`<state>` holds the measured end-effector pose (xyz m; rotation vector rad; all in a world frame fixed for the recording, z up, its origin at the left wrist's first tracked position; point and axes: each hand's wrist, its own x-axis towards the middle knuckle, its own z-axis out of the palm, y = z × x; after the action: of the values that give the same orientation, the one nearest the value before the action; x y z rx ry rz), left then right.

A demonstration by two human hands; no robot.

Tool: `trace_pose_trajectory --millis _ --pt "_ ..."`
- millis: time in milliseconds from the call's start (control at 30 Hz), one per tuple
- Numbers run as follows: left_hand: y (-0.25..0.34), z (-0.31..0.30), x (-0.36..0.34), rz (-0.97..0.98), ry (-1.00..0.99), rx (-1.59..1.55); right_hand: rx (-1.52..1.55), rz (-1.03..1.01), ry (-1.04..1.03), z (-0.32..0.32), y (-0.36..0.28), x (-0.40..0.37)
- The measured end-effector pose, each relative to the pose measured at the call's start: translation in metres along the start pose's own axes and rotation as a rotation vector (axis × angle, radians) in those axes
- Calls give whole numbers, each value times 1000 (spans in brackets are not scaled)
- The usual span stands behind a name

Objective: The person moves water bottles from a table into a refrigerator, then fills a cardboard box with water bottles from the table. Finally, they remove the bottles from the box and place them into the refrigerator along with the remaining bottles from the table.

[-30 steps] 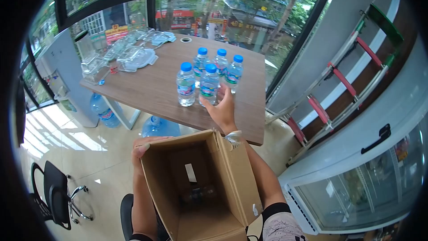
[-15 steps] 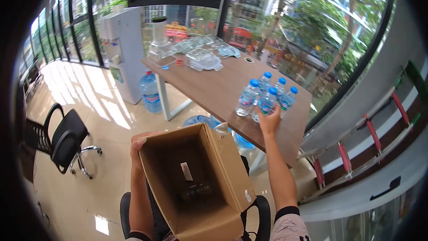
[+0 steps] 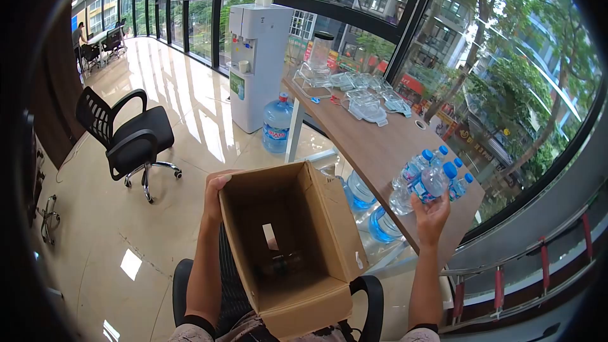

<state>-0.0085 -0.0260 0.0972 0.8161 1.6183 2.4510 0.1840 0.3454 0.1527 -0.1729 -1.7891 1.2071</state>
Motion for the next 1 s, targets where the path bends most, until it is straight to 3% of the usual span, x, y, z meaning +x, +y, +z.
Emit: trace_pose_trajectory --millis 167,233,300,367,500,667,933,1000 --pt "-4 3 4 24 -18 29 147 -60 -189 30 -55 -5" --pt "-9 6 7 16 -29 13 173 -91 -370 38 -65 -10" --pt "-14 9 11 -27 -62 109 199 -79 -369 46 -73 -19" --pt "-17 15 15 -19 -95 97 221 -8 -549 49 -79 -26" --pt "-25 37 21 -68 -134 -80 88 -28 -714 47 -93 -42" --pt "-41 72 33 -48 -279 -83 -171 -47 -941 45 -120 -53" --pt "-56 146 36 -139 -558 -254 -383 196 -1096 28 -128 -71" --pt "-60 164 33 -154 -619 -231 -466 263 -1235 20 -128 -75"
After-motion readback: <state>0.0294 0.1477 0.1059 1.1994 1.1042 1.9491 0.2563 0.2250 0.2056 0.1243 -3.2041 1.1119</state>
